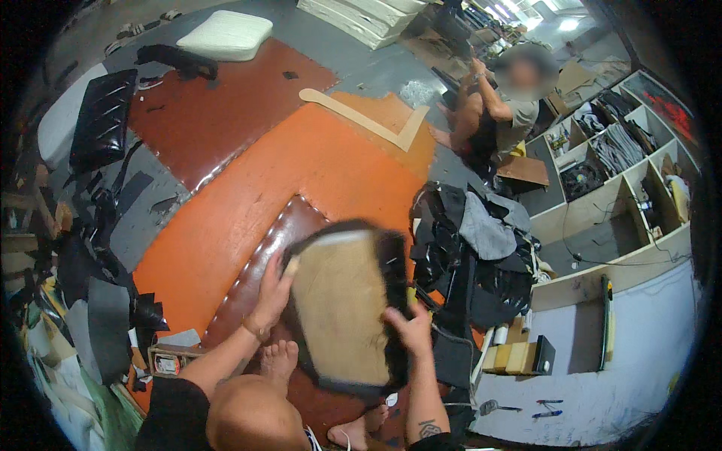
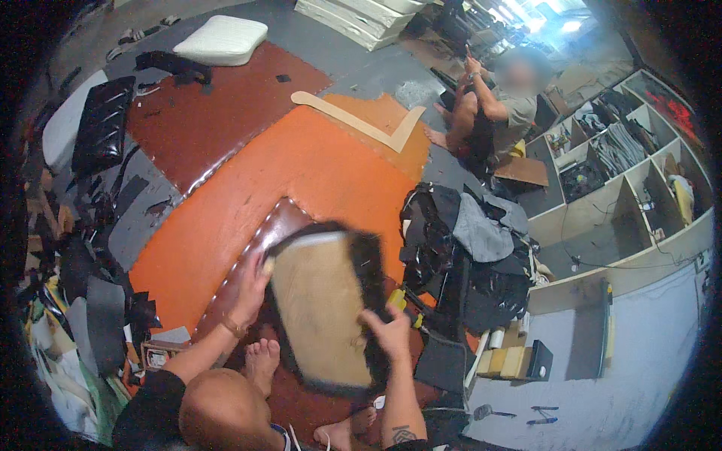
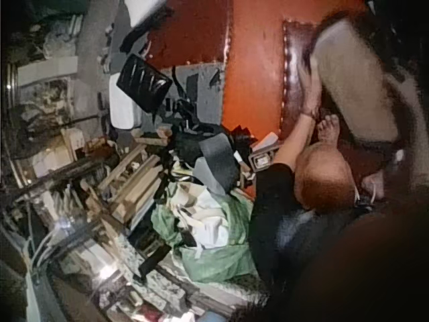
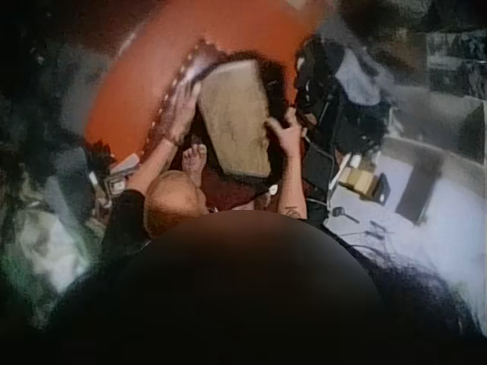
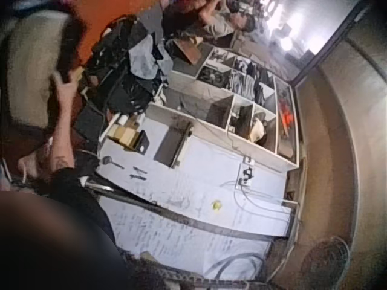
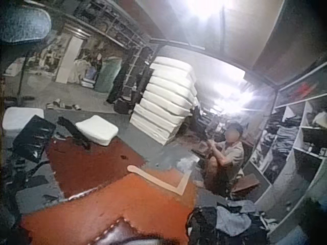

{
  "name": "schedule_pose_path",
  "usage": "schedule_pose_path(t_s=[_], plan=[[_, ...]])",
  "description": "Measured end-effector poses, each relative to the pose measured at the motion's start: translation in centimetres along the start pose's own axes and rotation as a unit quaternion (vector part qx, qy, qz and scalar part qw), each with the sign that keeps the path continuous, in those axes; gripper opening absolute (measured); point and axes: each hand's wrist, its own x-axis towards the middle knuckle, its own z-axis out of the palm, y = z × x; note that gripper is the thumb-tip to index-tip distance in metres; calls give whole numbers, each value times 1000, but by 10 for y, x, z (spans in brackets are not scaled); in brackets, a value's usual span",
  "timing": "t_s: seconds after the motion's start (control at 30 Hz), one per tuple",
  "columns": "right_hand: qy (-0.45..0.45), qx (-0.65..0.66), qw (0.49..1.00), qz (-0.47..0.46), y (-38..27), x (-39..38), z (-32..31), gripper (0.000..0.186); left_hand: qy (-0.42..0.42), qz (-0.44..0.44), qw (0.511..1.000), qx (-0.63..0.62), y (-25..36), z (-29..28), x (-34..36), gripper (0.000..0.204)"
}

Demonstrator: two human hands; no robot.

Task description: The person sits on the floor and uses a staple gun to attach black leather to a rectangular wooden board. They repeatedly staple along the edges, flip the board to work on different sides, and smooth the leather with their hands. Another person is visible in the background using a phone.

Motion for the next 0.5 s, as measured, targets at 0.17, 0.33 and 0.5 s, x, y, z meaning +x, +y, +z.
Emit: schedule_pose_path(t_s=[0.17, 0.33, 0.5], plan=[[156, 274, 949, -13, -32, 44, -7, 31, -66, 177, 977, -100, 118, 28, 40, 54], [105, 355, 904, 215, -66, -20, 110, 62, 158, 152, 970, 100, 68, -22, 72, 49], [-255, 199, 904, 280, 1, -75, 140, 28, 251, 102, 871, 410, 20, -120, 80, 55]])
